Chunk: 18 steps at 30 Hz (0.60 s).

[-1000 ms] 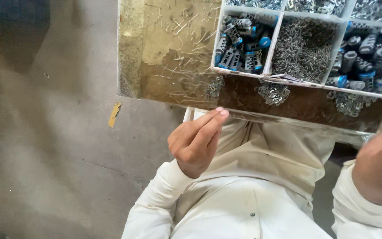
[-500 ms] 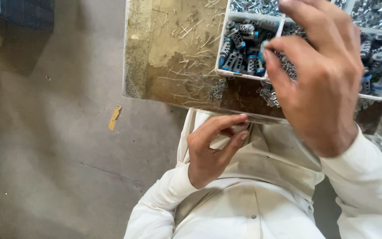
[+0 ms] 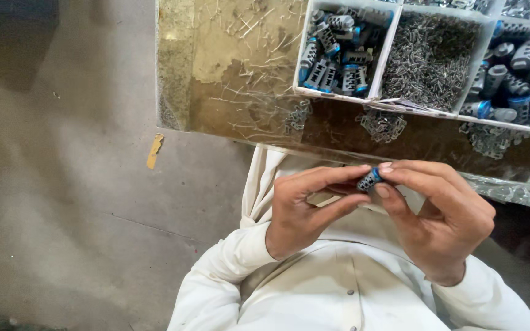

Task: The person repeatedly picks small metal keychain components from a compartmentalized tray and attaches them to a cylindrical blue-and-white object. The person handles the components one at a time, rotating and aligning them by hand before placing them back into the tray.

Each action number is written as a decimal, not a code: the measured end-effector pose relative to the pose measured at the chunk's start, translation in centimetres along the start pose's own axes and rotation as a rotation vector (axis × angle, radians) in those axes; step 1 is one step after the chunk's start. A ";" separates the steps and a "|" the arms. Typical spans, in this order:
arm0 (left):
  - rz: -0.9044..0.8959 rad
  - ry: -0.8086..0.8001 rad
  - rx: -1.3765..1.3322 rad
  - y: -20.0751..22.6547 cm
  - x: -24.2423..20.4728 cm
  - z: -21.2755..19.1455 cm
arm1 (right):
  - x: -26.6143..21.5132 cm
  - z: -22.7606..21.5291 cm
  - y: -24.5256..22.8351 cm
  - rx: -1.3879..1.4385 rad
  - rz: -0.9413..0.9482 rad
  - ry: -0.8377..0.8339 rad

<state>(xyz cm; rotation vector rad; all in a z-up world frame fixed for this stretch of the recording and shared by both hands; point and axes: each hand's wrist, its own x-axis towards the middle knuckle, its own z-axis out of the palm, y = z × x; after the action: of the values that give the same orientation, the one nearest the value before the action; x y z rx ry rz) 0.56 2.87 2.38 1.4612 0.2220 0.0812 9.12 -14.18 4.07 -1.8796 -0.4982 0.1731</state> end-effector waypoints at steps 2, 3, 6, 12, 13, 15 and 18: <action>0.010 -0.028 0.038 0.4 0.0 -0.1 | -0.3 -0.2 0.4 0.021 -0.010 -0.005; 0.018 -0.038 0.058 0.7 0.1 -0.3 | -0.4 -0.2 0.4 0.021 -0.028 -0.012; 0.009 -0.162 0.068 1.6 0.6 -1.2 | 0.0 -0.5 0.1 0.008 -0.023 -0.044; 0.308 -0.088 0.331 5.1 4.9 -2.6 | 5.3 -4.1 -1.6 -0.480 -0.220 -0.053; 0.349 -0.091 0.447 5.9 5.9 -2.9 | 6.4 -4.9 -1.8 -0.594 -0.186 -0.076; 0.369 -0.126 0.591 7.2 8.3 -3.4 | 8.3 -4.8 -1.7 -0.686 -0.138 -0.120; 0.395 -0.209 0.643 7.7 13.4 -2.4 | 9.8 -4.2 -1.9 -0.950 -0.354 -0.127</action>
<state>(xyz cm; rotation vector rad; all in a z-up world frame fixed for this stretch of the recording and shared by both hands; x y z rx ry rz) 13.75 8.55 8.42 2.1255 -0.2402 0.1882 18.97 -13.11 8.50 -2.6506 -1.1273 -0.2283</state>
